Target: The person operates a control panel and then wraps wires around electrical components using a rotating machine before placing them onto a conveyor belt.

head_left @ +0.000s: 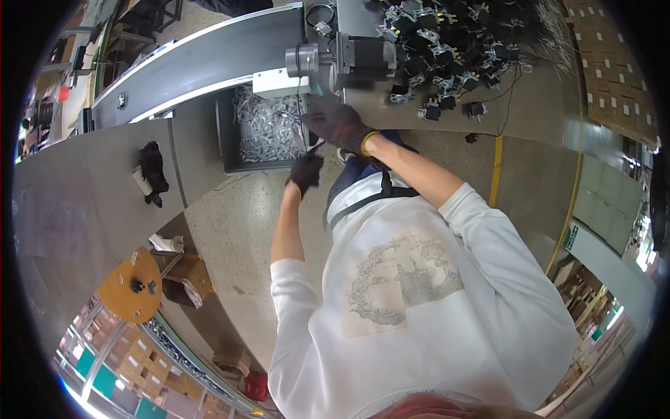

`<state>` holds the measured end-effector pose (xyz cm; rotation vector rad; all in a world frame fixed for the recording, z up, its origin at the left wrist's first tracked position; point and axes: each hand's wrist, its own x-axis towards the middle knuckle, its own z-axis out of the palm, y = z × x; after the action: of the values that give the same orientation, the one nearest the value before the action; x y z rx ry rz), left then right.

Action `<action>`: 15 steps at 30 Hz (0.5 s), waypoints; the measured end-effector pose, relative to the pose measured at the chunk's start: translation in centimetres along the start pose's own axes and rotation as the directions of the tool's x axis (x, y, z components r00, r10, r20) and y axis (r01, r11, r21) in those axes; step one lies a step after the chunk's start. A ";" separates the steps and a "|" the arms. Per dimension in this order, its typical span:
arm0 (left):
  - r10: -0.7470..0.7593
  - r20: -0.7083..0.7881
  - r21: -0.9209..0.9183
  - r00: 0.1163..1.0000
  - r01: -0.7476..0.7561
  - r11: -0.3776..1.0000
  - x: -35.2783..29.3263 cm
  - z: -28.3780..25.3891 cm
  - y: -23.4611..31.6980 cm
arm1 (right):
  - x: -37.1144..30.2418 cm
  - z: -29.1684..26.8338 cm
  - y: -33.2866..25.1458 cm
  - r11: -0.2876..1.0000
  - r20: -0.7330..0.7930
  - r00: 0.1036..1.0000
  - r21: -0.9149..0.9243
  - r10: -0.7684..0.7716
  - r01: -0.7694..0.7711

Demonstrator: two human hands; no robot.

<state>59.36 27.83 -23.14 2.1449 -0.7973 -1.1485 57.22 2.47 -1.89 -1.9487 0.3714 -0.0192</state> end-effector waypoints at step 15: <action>-0.096 -0.251 -0.653 0.963 -0.095 0.751 9.9 -14.3 23.7 | -3.1 -12.2 -4.0 0.967 -0.184 0.982 0.242 -0.034 0.078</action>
<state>70.60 7.95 -4.60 1.6308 -0.1991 -0.9186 52.96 -6.27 7.10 -1.7126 0.4112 -0.2672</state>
